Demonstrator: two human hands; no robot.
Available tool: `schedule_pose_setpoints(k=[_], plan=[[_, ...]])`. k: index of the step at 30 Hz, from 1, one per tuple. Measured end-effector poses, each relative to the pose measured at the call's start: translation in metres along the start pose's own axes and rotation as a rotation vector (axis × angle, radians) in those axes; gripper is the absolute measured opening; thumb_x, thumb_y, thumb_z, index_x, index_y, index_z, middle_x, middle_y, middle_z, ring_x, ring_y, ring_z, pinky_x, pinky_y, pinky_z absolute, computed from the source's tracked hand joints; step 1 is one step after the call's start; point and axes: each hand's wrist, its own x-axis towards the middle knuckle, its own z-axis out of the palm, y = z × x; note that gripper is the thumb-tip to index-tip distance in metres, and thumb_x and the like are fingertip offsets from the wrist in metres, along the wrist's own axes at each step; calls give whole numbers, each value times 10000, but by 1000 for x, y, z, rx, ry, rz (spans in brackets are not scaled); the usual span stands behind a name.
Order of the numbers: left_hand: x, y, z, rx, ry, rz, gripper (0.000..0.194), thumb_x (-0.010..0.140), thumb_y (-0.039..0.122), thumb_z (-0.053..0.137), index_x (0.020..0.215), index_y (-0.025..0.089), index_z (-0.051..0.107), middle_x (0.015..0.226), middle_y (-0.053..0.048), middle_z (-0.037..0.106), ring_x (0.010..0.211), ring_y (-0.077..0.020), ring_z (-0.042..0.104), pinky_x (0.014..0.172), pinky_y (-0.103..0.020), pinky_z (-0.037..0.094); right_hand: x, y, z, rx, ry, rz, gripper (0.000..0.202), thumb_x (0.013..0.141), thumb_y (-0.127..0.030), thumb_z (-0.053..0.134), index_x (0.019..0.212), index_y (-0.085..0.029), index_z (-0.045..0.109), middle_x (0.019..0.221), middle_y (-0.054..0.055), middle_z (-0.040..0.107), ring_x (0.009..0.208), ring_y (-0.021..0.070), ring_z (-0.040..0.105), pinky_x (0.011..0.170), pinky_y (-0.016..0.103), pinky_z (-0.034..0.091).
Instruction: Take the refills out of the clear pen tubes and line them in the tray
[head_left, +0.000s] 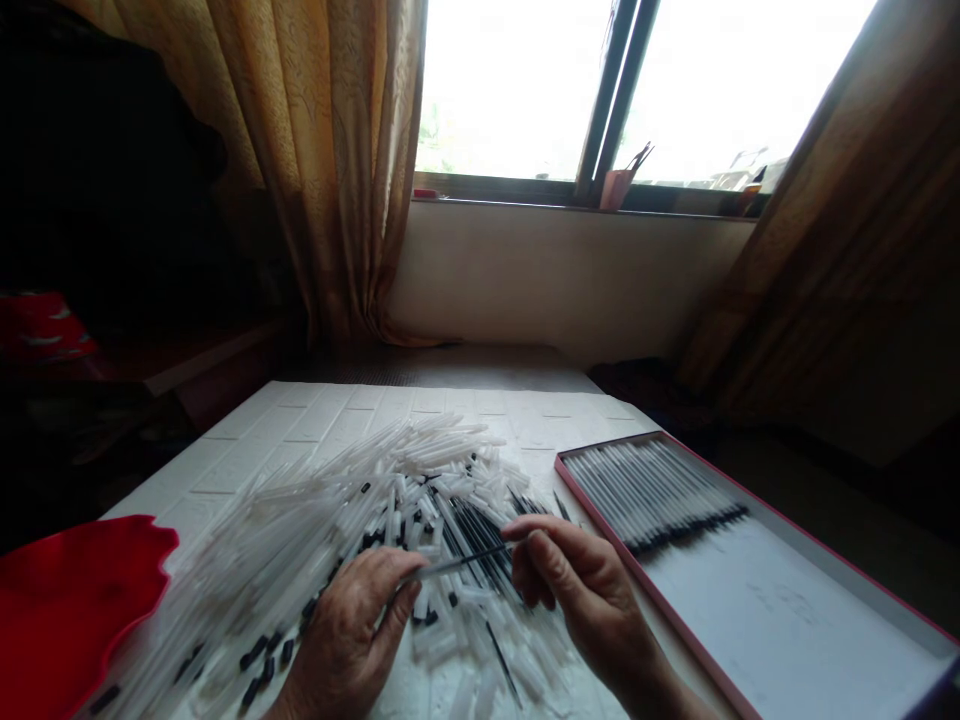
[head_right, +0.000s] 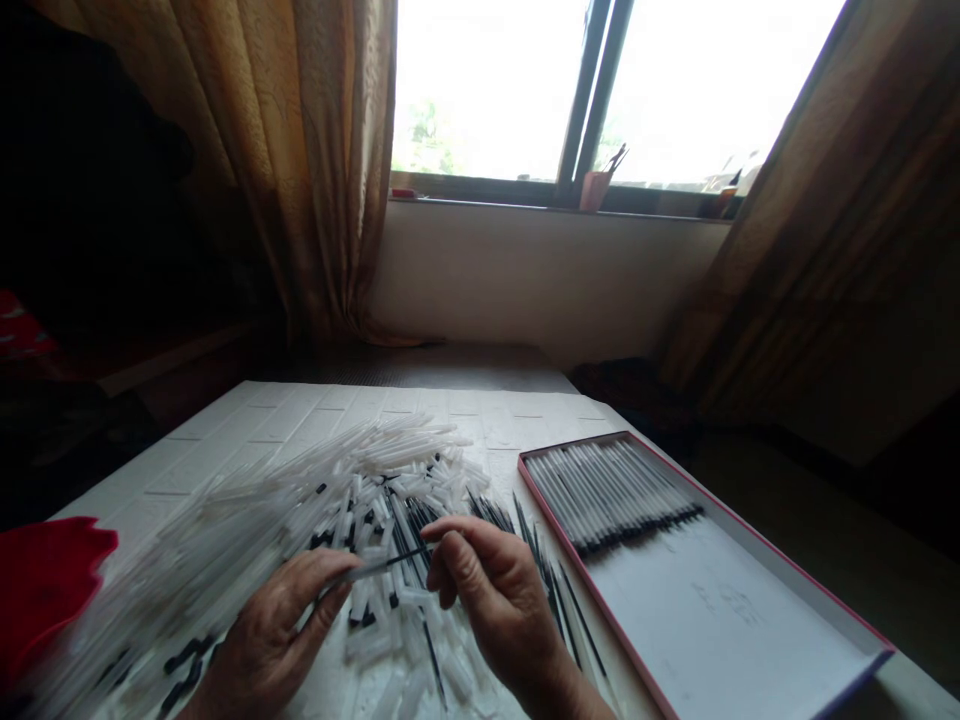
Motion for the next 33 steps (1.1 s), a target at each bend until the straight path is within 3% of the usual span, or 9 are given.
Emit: schedule_pose_setpoints(k=[5,7,9,13,18,24,30,33], plan=[[1,4,-2,-128,-36,-24,192,935,213,567,1090,284,656,939,-23,737,873,-183,706,796,-253,541,-1,-3,11,-240,-239,72,318,900,-337,607,1148,-159,696,682,15,652,542,106,535,546,233,459],[0,4,-2,-217,-25,-95,227,915,189,589,1090,304,675,960,-13,741,899,-175,705,826,-236,533,0,-5,11,-321,-270,69,383,872,-277,613,1236,-163,641,725,12,665,596,120,561,598,245,477],[-3,3,-1,-323,19,-216,224,899,197,618,1064,325,699,954,-1,752,889,-175,712,821,-223,535,2,-6,7,-410,-234,51,331,873,-262,591,1181,-165,663,776,28,684,657,139,597,633,254,488],[-9,2,1,-548,103,-526,174,905,349,630,1041,318,733,868,-6,774,774,-192,724,741,-237,556,7,2,-2,-746,-233,-28,173,880,-221,568,869,-183,736,808,52,697,733,166,648,699,269,481],[-8,2,2,-751,6,-651,284,870,493,646,1024,271,735,790,-21,753,685,-192,709,655,-255,575,4,17,-1,-1108,-379,30,161,821,-158,639,911,-246,740,900,22,696,768,170,668,699,250,455],[-5,0,5,-960,43,-810,358,832,558,671,966,227,690,783,-14,734,661,-157,687,644,-232,556,2,17,1,-1245,-440,84,117,837,-188,642,902,-248,719,906,2,682,794,161,666,694,222,434],[-1,7,1,-1030,-1,-883,437,779,600,702,950,199,663,791,-29,746,637,-167,691,637,-267,546,3,13,3,-1304,-495,99,97,862,-195,608,879,-237,694,903,-2,665,776,152,657,669,213,416],[5,14,-2,-1025,47,-931,468,736,614,732,928,193,665,768,-17,735,620,-154,677,626,-257,536,3,12,4,-1320,-501,102,109,857,-178,607,895,-240,688,917,-2,666,793,154,660,678,214,416]])
